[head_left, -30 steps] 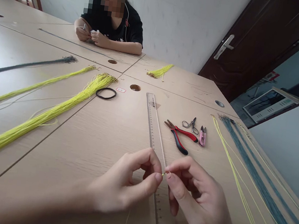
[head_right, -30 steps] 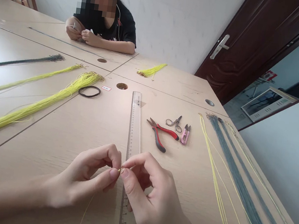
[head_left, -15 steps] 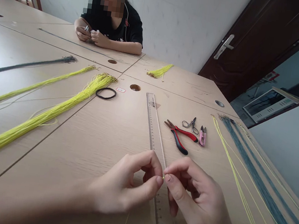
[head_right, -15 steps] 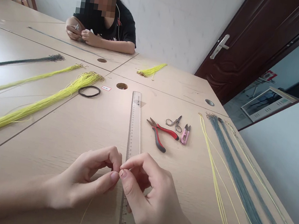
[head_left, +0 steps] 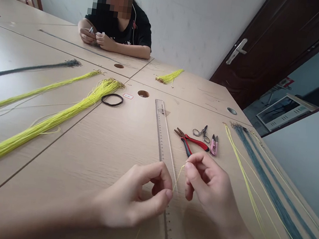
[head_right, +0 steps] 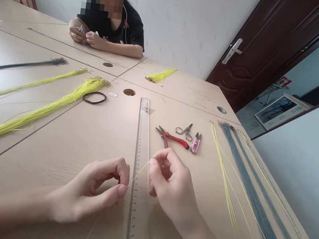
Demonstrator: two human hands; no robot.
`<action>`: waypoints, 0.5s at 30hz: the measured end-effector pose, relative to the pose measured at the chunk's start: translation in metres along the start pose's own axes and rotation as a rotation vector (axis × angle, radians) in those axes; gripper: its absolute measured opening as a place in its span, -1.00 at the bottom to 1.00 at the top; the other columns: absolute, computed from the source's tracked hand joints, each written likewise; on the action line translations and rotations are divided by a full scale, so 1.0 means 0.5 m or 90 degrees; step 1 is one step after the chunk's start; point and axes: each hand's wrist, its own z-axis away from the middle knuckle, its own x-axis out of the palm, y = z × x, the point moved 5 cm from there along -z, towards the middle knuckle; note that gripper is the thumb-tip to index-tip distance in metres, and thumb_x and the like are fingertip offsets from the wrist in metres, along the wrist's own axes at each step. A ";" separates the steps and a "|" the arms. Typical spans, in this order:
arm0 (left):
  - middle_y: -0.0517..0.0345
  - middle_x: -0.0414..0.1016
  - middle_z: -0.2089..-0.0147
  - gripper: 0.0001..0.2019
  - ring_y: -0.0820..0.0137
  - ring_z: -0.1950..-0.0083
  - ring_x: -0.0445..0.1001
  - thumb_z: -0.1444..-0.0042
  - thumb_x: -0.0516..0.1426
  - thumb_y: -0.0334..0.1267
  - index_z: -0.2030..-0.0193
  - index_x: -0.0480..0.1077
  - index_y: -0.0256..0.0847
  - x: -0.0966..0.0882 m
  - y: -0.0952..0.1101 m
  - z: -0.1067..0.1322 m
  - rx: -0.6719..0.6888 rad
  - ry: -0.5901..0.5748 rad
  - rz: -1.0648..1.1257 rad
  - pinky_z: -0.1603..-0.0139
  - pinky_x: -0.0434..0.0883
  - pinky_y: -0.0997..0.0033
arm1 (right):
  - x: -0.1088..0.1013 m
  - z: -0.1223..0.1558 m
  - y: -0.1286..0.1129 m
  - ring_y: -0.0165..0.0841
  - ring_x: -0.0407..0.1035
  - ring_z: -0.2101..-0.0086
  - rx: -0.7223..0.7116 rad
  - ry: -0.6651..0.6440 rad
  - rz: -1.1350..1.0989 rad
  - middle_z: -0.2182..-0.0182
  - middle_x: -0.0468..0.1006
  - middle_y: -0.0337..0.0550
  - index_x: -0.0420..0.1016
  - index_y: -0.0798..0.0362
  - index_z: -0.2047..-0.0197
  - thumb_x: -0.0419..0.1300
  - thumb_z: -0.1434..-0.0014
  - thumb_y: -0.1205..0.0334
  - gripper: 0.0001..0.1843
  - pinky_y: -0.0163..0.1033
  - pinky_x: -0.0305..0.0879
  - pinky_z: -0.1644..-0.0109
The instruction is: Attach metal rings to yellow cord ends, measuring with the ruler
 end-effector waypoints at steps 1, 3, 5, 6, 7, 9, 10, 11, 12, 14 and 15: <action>0.22 0.20 0.45 -0.87 0.52 0.42 0.16 -0.19 -0.03 -0.33 0.40 0.17 -0.24 0.001 -0.001 0.001 -0.004 -0.006 0.003 0.46 0.18 0.55 | -0.004 -0.008 0.006 -0.53 0.26 0.66 -0.004 0.018 0.021 0.68 0.29 -0.40 0.22 0.04 0.37 0.05 -0.21 0.10 -0.80 -0.43 0.22 0.57; 0.21 0.21 0.43 -0.88 0.51 0.40 0.18 -0.18 -0.03 -0.34 0.40 0.17 -0.24 0.003 0.000 0.003 -0.003 -0.011 0.006 0.45 0.19 0.54 | -0.009 -0.024 0.020 -0.52 0.26 0.65 -0.020 0.043 0.066 0.65 0.32 -0.38 0.23 0.03 0.36 0.07 -0.20 0.10 -0.80 -0.41 0.23 0.55; 0.21 0.22 0.43 -0.89 0.51 0.40 0.19 -0.16 -0.02 -0.36 0.40 0.17 -0.24 0.003 0.002 0.004 0.007 -0.010 -0.001 0.42 0.20 0.53 | -0.012 -0.037 0.034 -0.51 0.26 0.63 -0.042 0.059 0.117 0.61 0.33 -0.36 0.24 0.03 0.35 0.09 -0.18 0.11 -0.82 -0.40 0.22 0.54; 0.22 0.23 0.44 -0.89 0.51 0.40 0.19 -0.15 -0.01 -0.37 0.41 0.17 -0.24 0.003 0.002 0.004 0.011 -0.008 -0.007 0.42 0.20 0.53 | -0.012 -0.043 0.040 -0.50 0.26 0.62 -0.053 0.065 0.142 0.59 0.34 -0.35 0.24 0.02 0.35 0.09 -0.17 0.12 -0.83 -0.39 0.21 0.53; 0.22 0.22 0.45 -0.89 0.52 0.41 0.19 -0.14 -0.01 -0.38 0.41 0.17 -0.24 0.003 0.003 0.005 0.014 -0.007 -0.012 0.42 0.20 0.54 | -0.013 -0.048 0.045 -0.49 0.26 0.61 -0.061 0.071 0.166 0.59 0.34 -0.35 0.24 0.02 0.34 0.09 -0.17 0.13 -0.84 -0.38 0.21 0.53; 0.23 0.22 0.46 -0.89 0.52 0.42 0.18 -0.12 0.00 -0.38 0.42 0.17 -0.24 0.003 0.002 0.005 0.015 -0.010 -0.019 0.43 0.18 0.54 | -0.012 -0.056 0.052 -0.49 0.26 0.61 -0.065 0.067 0.194 0.58 0.33 -0.33 0.25 0.03 0.34 0.08 -0.17 0.12 -0.84 -0.37 0.20 0.52; 0.23 0.22 0.46 -0.90 0.52 0.42 0.18 -0.12 0.00 -0.38 0.42 0.17 -0.24 0.003 0.001 0.006 0.013 -0.011 -0.018 0.43 0.18 0.54 | -0.011 -0.060 0.054 -0.49 0.26 0.62 -0.058 0.055 0.194 0.58 0.34 -0.33 0.25 0.03 0.34 0.07 -0.18 0.11 -0.83 -0.37 0.20 0.52; 0.23 0.23 0.46 -0.90 0.52 0.41 0.19 -0.12 0.00 -0.38 0.42 0.18 -0.24 0.003 0.000 0.007 0.008 -0.012 -0.016 0.43 0.18 0.54 | -0.009 -0.063 0.056 -0.50 0.26 0.63 -0.048 0.041 0.188 0.58 0.33 -0.33 0.24 0.04 0.34 0.06 -0.19 0.10 -0.81 -0.37 0.20 0.53; 0.23 0.23 0.45 -0.91 0.52 0.41 0.19 -0.11 0.01 -0.38 0.41 0.18 -0.24 0.003 -0.001 0.007 0.004 -0.012 -0.013 0.43 0.17 0.54 | -0.007 -0.066 0.057 -0.50 0.26 0.65 -0.038 0.028 0.178 0.58 0.33 -0.34 0.23 0.04 0.34 0.04 -0.19 0.08 -0.80 -0.37 0.19 0.54; 0.23 0.24 0.45 -0.92 0.51 0.41 0.20 -0.09 0.01 -0.41 0.41 0.18 -0.24 0.003 -0.001 0.009 -0.002 -0.015 -0.012 0.44 0.17 0.54 | -0.006 -0.072 0.057 -0.51 0.25 0.69 -0.023 0.011 0.163 0.60 0.31 -0.36 0.21 0.04 0.33 0.02 -0.21 0.06 -0.78 -0.39 0.16 0.59; 0.23 0.24 0.46 -0.92 0.51 0.41 0.20 -0.07 0.01 -0.42 0.42 0.18 -0.24 0.004 0.000 0.010 -0.006 -0.018 -0.012 0.44 0.17 0.54 | -0.005 -0.074 0.057 -0.51 0.25 0.71 -0.020 0.008 0.160 0.61 0.30 -0.37 0.21 0.03 0.33 0.01 -0.21 0.05 -0.78 -0.39 0.13 0.62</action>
